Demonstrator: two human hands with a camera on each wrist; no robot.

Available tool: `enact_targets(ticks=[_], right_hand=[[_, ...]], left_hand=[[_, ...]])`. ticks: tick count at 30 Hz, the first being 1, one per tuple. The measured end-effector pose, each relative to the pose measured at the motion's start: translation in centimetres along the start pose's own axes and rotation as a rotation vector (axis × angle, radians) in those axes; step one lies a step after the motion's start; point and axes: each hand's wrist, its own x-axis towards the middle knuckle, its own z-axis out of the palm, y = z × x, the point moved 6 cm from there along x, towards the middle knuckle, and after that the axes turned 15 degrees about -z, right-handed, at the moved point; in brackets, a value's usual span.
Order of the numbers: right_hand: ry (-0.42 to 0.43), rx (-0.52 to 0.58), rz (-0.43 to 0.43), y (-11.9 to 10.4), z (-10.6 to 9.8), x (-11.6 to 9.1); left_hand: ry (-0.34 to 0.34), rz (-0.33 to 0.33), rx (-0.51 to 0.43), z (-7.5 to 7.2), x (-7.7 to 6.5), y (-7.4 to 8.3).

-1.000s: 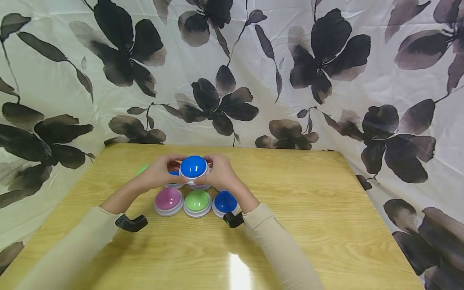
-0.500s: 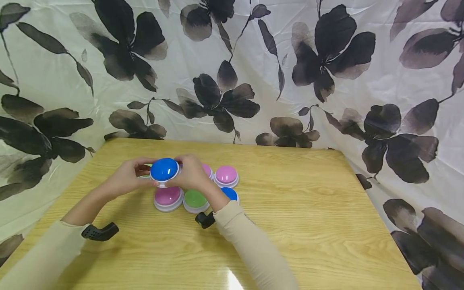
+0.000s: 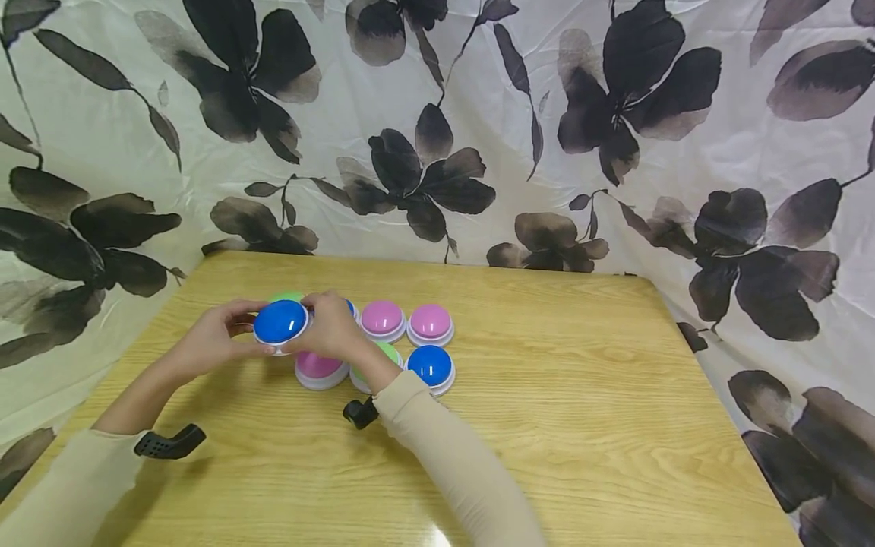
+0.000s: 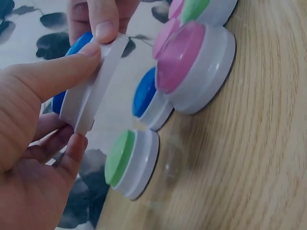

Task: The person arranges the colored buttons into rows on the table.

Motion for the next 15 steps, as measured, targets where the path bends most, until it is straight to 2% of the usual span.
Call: enact_targets(ticks=[11, 15], right_hand=[[-0.103, 0.025, 0.021, 0.8, 2.5, 1.0], [-0.109, 0.026, 0.018, 0.7, 3.1, 1.2]], left_hand=[[-0.024, -0.059, 0.007, -0.6, -0.1, -2.9], [-0.031, -0.072, 0.013, -0.8, -0.2, -3.7]])
